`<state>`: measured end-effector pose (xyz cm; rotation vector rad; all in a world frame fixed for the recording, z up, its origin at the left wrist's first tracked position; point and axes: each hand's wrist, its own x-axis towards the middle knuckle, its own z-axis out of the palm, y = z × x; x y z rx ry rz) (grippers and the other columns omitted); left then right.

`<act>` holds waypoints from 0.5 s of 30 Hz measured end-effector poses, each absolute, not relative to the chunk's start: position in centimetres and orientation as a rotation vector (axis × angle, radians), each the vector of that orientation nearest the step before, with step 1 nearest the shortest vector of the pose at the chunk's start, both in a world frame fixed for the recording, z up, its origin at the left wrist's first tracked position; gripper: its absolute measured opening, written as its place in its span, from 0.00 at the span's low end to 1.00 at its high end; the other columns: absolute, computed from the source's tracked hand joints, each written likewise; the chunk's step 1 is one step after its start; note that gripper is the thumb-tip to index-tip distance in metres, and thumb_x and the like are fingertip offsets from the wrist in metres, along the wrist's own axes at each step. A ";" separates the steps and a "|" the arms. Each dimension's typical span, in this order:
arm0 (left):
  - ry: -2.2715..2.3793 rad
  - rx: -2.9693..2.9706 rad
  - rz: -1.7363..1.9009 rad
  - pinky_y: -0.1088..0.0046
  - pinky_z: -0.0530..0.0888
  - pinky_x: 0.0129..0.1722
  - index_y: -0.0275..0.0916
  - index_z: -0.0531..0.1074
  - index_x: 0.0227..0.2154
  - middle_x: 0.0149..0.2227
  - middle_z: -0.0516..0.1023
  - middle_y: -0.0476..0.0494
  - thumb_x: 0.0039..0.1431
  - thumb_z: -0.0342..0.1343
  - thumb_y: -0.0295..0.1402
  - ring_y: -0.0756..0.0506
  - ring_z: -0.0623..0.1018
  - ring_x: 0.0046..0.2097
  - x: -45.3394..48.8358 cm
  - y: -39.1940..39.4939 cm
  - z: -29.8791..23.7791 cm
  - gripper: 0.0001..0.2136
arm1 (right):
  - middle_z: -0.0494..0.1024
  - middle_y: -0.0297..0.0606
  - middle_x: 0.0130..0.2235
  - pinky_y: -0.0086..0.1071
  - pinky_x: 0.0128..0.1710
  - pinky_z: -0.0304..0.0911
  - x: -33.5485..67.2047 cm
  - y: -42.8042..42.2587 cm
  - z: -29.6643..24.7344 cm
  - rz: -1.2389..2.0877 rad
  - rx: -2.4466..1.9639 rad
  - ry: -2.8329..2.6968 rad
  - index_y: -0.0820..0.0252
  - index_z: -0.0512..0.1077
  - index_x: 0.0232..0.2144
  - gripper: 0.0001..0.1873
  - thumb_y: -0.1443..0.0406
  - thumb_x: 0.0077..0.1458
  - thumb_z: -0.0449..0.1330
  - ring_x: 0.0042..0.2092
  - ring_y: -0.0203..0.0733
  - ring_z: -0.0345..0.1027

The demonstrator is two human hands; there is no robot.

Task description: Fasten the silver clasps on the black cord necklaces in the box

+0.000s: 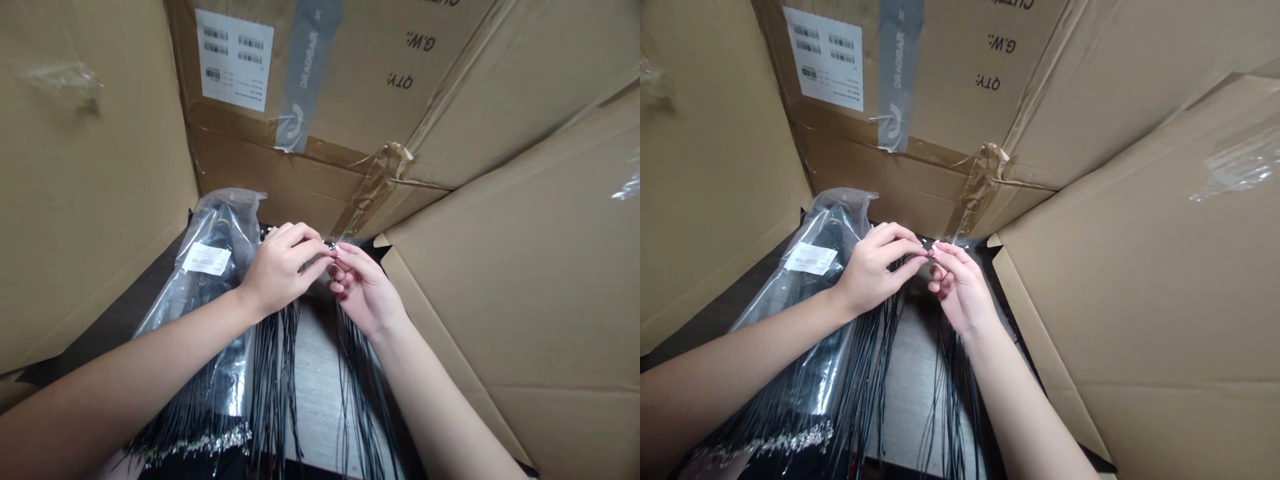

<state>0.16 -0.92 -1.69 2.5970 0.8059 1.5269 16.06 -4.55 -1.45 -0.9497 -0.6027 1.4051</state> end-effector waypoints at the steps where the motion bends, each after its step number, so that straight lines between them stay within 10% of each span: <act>1: 0.797 2.590 1.524 0.66 0.72 0.44 0.38 0.78 0.34 0.38 0.79 0.43 0.66 0.56 0.32 0.46 0.76 0.40 0.2 -1.0 -1.7 0.08 | 0.74 0.25 0.25 0.20 0.17 0.53 16.1 -4.5 -1.5 1.410 -0.948 -0.614 0.57 0.75 0.31 0.22 0.65 0.31 0.78 0.22 0.27 0.59; 15: 0.738 2.423 1.563 0.73 0.73 0.38 0.37 0.72 0.31 0.32 0.77 0.45 0.63 0.54 0.26 0.49 0.75 0.35 0.4 -1.3 -1.6 0.05 | 0.67 0.22 0.21 0.20 0.17 0.53 15.5 -4.8 -1.5 1.527 -0.887 -0.592 0.57 0.72 0.30 0.21 0.65 0.34 0.78 0.21 0.27 0.57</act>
